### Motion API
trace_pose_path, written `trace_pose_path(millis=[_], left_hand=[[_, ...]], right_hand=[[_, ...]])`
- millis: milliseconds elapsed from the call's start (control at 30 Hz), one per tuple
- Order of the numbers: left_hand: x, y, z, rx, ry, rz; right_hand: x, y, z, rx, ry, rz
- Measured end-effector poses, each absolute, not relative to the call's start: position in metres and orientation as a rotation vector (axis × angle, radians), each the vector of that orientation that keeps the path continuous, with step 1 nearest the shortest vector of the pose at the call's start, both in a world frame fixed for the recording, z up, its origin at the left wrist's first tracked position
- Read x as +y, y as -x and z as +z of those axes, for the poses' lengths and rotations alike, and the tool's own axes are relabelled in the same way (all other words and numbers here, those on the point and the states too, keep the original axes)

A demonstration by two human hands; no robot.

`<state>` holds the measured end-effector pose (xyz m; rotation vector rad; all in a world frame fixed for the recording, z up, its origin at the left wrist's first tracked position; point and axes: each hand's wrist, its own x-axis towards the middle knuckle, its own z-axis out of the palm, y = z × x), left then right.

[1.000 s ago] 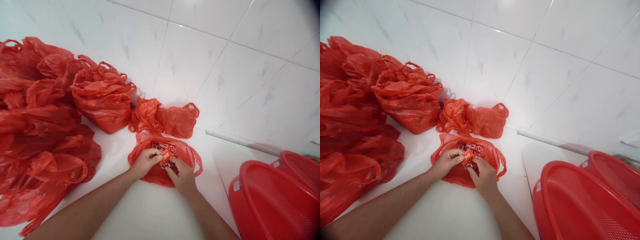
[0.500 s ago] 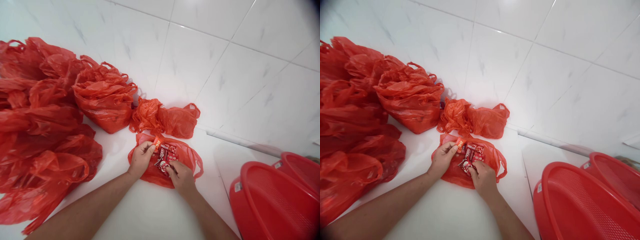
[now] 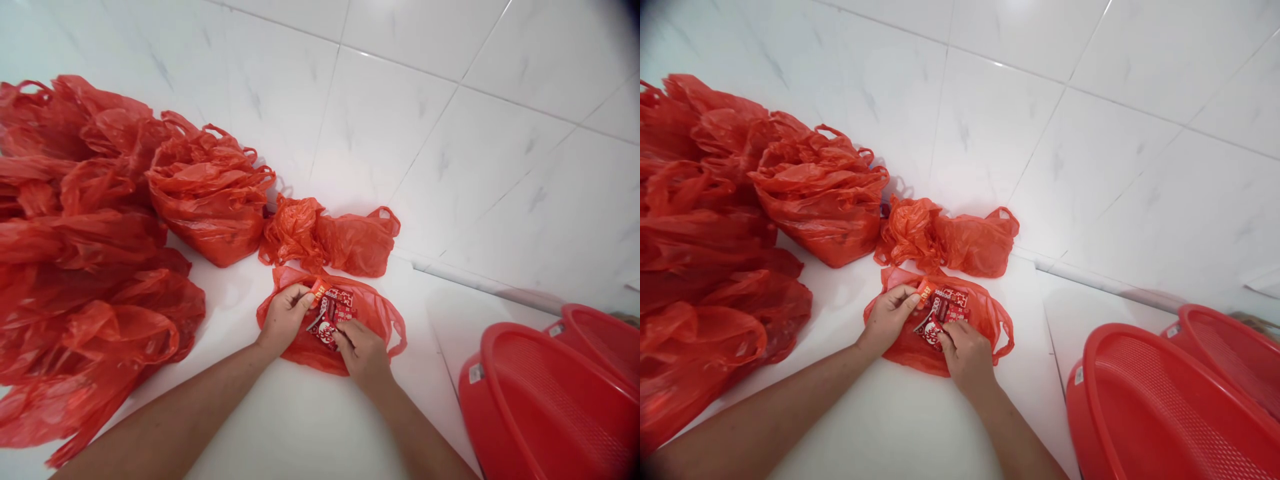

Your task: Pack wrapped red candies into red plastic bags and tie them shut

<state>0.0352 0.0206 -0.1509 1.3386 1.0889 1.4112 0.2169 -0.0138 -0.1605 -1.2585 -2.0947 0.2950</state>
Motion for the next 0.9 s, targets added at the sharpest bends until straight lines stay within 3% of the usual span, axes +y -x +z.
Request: trace_pose_path(millis=[267,633,900], left_hand=[[0.016,-0.037,-0.15,1.056,-1.442,1.317],[0.007,-0.039,-0.143,0.997,-2.068,1.147],[0.009,-0.041,-0.146,0.945,-2.077,1.188]], right_hand=[[-0.015,-0.216,-0.156,-1.992,1.306,0.222],[-0.016,-0.217,-0.156,-1.883,1.267,0.326],[-0.02,-0.211,-0.153,-1.898,1.184,0.333]])
